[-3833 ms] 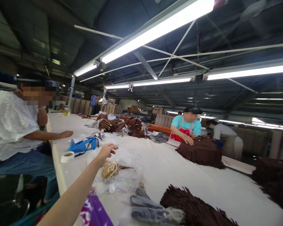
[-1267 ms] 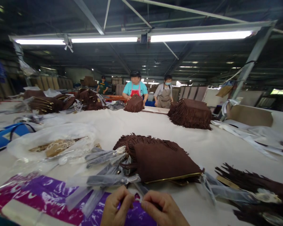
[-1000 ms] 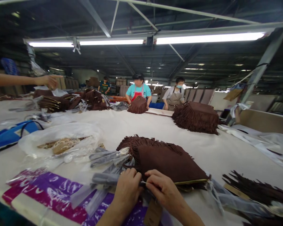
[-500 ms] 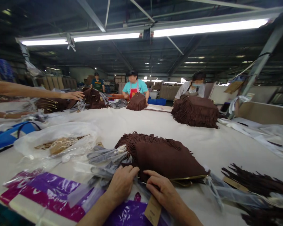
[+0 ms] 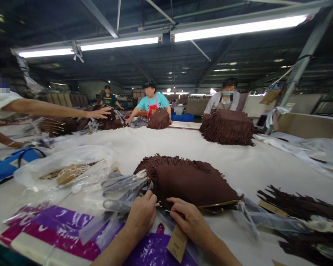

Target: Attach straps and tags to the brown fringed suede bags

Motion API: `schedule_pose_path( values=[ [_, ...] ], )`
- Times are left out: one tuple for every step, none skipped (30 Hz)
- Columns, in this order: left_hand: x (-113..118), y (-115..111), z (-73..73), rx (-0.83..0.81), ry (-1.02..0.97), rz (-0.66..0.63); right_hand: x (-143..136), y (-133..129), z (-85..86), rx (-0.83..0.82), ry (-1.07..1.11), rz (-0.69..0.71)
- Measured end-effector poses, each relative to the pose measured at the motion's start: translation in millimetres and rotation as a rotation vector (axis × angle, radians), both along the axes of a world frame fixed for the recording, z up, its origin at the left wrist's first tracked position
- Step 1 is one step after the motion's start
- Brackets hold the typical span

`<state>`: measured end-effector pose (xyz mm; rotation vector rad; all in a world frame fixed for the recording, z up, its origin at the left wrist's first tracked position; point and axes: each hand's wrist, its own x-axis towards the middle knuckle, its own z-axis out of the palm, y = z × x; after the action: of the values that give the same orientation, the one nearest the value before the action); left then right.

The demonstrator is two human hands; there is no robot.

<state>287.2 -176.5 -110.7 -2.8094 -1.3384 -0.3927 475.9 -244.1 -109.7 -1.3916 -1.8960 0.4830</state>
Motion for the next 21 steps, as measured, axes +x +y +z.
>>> schedule_pose_path(
  values=[
    [-0.4, -0.5, 0.4, -0.007, 0.016, 0.003, -0.6, 0.7, 3.2, -0.003, 0.01, 0.002],
    [-0.6, -1.0, 0.7, -0.015, 0.031, 0.0, -1.3, 1.7, 7.1, -0.007, 0.014, 0.004],
    [-0.8, -1.5, 1.0, -0.023, 0.042, -0.007, -2.3, 2.9, 11.7, -0.011, 0.006, 0.003],
    [-0.8, -2.1, 1.3, -0.029, 0.049, -0.013, -3.6, 4.4, 16.9, -0.014, -0.018, -0.004],
    [-0.9, -2.6, 1.7, -0.034, 0.052, -0.015, -5.1, 6.1, 22.2, -0.018, -0.064, -0.02],
    [-1.1, -3.0, 2.1, -0.034, 0.048, -0.013, -6.7, 7.9, 27.7, -0.022, -0.13, -0.043],
    [-1.3, -3.5, 2.6, -0.033, 0.038, -0.008, -8.5, 9.7, 32.9, -0.029, -0.21, -0.067],
    [-1.8, -3.8, 3.2, -0.031, 0.024, -0.005, -10.4, 11.5, 37.8, -0.037, -0.294, -0.09],
    [-2.4, -4.0, 3.9, -0.027, 0.01, -0.006, -12.2, 13.1, 42.4, -0.047, -0.373, -0.107],
    [-3.2, -4.1, 4.7, -0.023, -0.006, -0.014, -13.9, 14.5, 46.4, -0.056, -0.441, -0.116],
    [-4.1, -4.0, 5.4, -0.018, -0.024, -0.028, -15.6, 15.6, 50.1, -0.065, -0.496, -0.119],
    [-5.0, -3.6, 6.1, -0.018, -0.044, -0.05, -17.1, 16.4, 53.5, -0.072, -0.542, -0.119],
    [-5.9, -3.1, 6.6, -0.019, -0.063, -0.072, -18.4, 16.9, 56.5, -0.078, -0.586, -0.114],
    [-6.7, -2.5, 6.9, -0.022, -0.079, -0.09, -19.6, 17.1, 59.3, -0.084, -0.631, -0.108],
    [-7.4, -1.6, 7.1, -0.027, -0.091, -0.099, -20.7, 17.1, 61.9, -0.089, -0.678, -0.102],
    [-7.9, -0.7, 7.2, -0.035, -0.096, -0.099, -21.6, 17.1, 64.1, -0.091, -0.727, -0.098],
    [-8.3, 0.2, 7.3, -0.044, -0.098, -0.096, -22.5, 17.0, 66.1, -0.085, -0.774, -0.095],
    [-8.5, 1.0, 7.5, -0.053, -0.102, -0.091, -23.3, 17.0, 67.7, -0.072, -0.815, -0.095],
    [-8.7, 1.7, 7.7, -0.063, -0.112, -0.093, -24.1, 17.3, 69.1, -0.055, -0.85, -0.097],
    [-8.9, 2.1, 8.3, -0.073, -0.128, -0.1, -24.9, 17.7, 70.5, -0.035, -0.878, -0.096],
    [-9.1, 2.4, 9.0, -0.082, -0.149, -0.111, -25.7, 18.4, 71.9, -0.015, -0.901, -0.09]
  ],
)
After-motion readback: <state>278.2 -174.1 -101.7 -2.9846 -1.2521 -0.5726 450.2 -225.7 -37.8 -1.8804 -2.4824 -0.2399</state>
